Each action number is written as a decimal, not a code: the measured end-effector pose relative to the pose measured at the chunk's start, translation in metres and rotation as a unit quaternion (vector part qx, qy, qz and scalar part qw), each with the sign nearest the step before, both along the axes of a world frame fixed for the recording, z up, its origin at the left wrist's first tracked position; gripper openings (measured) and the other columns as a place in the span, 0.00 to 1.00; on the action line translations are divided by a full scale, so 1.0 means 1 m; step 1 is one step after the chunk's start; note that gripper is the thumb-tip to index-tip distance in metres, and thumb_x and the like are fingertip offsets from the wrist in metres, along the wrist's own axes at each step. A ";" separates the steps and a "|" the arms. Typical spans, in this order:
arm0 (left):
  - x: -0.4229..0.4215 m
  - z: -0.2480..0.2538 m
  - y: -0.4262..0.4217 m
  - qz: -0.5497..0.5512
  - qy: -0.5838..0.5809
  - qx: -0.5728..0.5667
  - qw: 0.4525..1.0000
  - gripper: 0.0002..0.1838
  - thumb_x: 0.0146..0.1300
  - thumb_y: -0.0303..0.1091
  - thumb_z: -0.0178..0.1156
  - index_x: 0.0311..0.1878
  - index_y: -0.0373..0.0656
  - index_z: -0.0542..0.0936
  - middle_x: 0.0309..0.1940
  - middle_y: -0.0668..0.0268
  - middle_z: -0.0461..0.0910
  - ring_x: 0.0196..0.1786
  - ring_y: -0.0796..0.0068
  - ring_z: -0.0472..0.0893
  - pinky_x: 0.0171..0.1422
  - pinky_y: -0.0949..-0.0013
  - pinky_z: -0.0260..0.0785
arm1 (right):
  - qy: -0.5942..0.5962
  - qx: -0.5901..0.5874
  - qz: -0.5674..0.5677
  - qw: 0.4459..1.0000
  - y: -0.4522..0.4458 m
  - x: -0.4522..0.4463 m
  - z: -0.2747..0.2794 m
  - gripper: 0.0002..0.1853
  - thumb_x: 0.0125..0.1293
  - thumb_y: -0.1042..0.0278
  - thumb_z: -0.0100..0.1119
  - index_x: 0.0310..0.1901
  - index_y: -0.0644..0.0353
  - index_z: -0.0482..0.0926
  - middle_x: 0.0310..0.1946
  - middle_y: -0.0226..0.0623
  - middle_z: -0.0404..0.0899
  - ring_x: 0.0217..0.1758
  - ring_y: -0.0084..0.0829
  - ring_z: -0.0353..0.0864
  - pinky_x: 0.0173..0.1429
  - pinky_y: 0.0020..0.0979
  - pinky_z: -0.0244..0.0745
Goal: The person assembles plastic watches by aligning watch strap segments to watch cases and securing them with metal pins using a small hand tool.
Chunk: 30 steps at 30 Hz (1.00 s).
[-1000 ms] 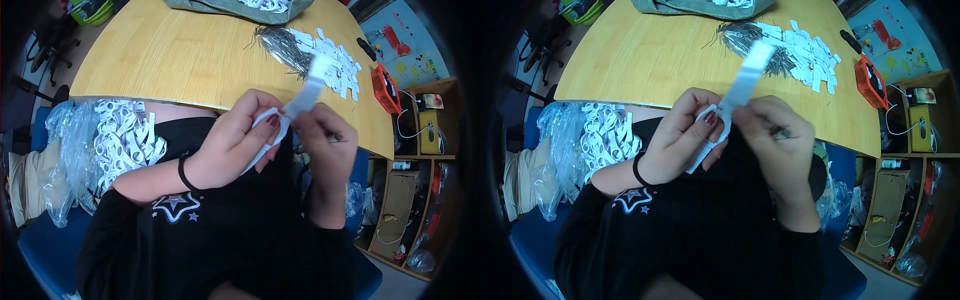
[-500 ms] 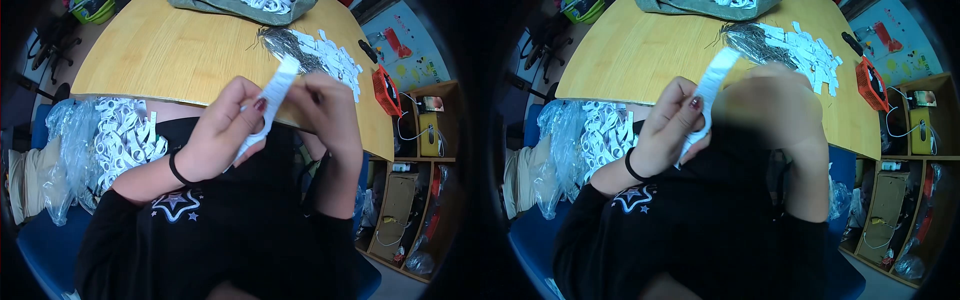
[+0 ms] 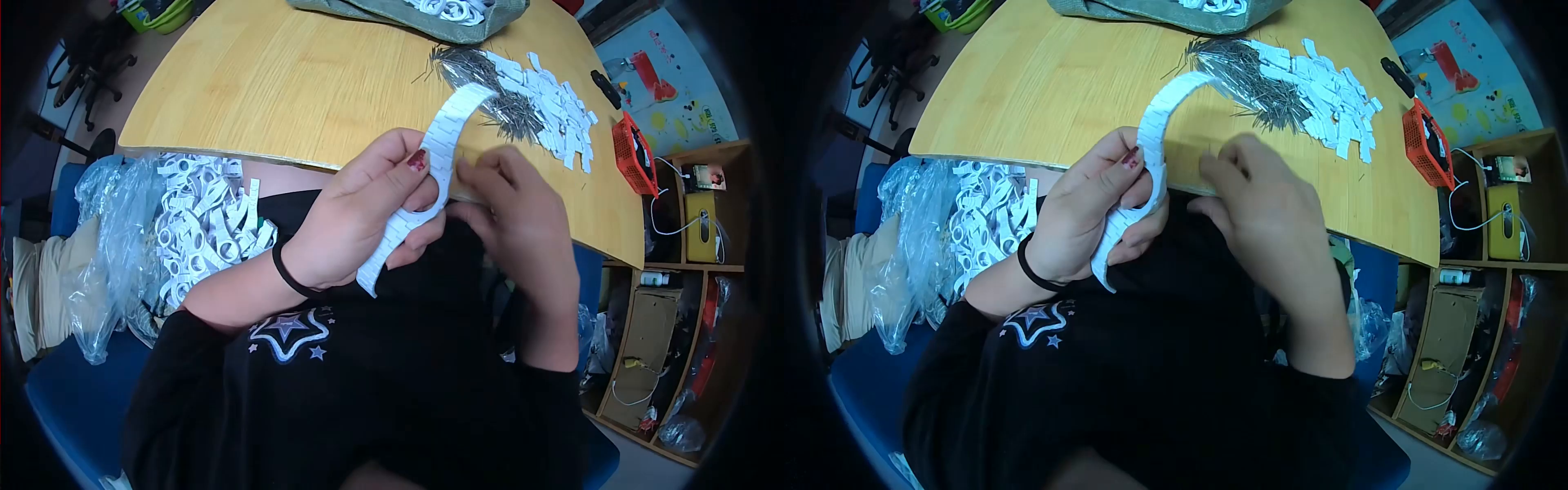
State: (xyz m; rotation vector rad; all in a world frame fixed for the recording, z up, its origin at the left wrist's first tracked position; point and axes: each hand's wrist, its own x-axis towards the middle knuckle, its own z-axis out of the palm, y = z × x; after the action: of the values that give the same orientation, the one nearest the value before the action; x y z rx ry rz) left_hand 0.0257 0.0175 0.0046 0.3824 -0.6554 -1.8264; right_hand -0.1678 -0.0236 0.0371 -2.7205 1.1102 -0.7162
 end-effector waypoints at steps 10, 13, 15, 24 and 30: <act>-0.008 -0.002 0.000 -0.072 0.024 0.022 0.997 0.11 0.79 0.34 0.43 0.57 0.38 0.66 0.30 0.68 0.65 0.22 0.78 0.67 0.19 0.80 0.59 | -0.477 0.243 -0.017 0.845 0.034 0.003 -0.002 0.07 0.63 0.82 0.67 0.40 0.69 0.79 0.38 0.37 0.84 0.32 0.11 0.75 0.37 0.15 0.68; -0.008 -0.003 0.000 -0.083 0.032 0.022 0.996 0.11 0.79 0.34 0.43 0.56 0.38 0.66 0.29 0.69 0.64 0.22 0.79 0.67 0.18 0.81 0.58 | -0.466 0.241 -0.018 0.851 0.036 0.005 -0.004 0.06 0.62 0.83 0.67 0.39 0.69 0.79 0.39 0.38 0.85 0.35 0.13 0.77 0.39 0.15 0.69; -0.008 -0.002 0.000 -0.085 0.034 0.025 0.995 0.11 0.79 0.34 0.43 0.56 0.38 0.66 0.29 0.70 0.64 0.22 0.80 0.67 0.18 0.81 0.58 | -0.454 0.231 -0.020 0.861 0.036 0.007 -0.004 0.06 0.62 0.83 0.66 0.38 0.69 0.79 0.40 0.39 0.85 0.35 0.14 0.78 0.39 0.16 0.70; -0.009 -0.003 0.001 -0.093 0.034 0.042 0.994 0.12 0.79 0.35 0.43 0.56 0.38 0.67 0.27 0.71 0.62 0.20 0.81 0.66 0.18 0.81 0.57 | -0.461 0.217 -0.007 0.860 0.037 0.007 -0.011 0.05 0.62 0.85 0.65 0.36 0.68 0.78 0.41 0.42 0.84 0.37 0.16 0.79 0.41 0.18 0.72; -0.010 -0.004 0.002 -0.091 0.026 0.037 0.995 0.12 0.79 0.35 0.43 0.57 0.39 0.67 0.27 0.71 0.63 0.21 0.80 0.66 0.18 0.81 0.57 | -0.403 0.102 -0.027 0.909 0.036 0.007 -0.016 0.08 0.59 0.83 0.69 0.34 0.66 0.77 0.37 0.42 0.84 0.31 0.19 0.80 0.35 0.20 0.73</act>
State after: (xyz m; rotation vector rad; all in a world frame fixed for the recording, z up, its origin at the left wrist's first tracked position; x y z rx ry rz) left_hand 0.0157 0.0190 0.0003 0.3317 -0.6041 -2.0321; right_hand -0.1605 0.0127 0.0210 -1.8849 0.9556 -1.4475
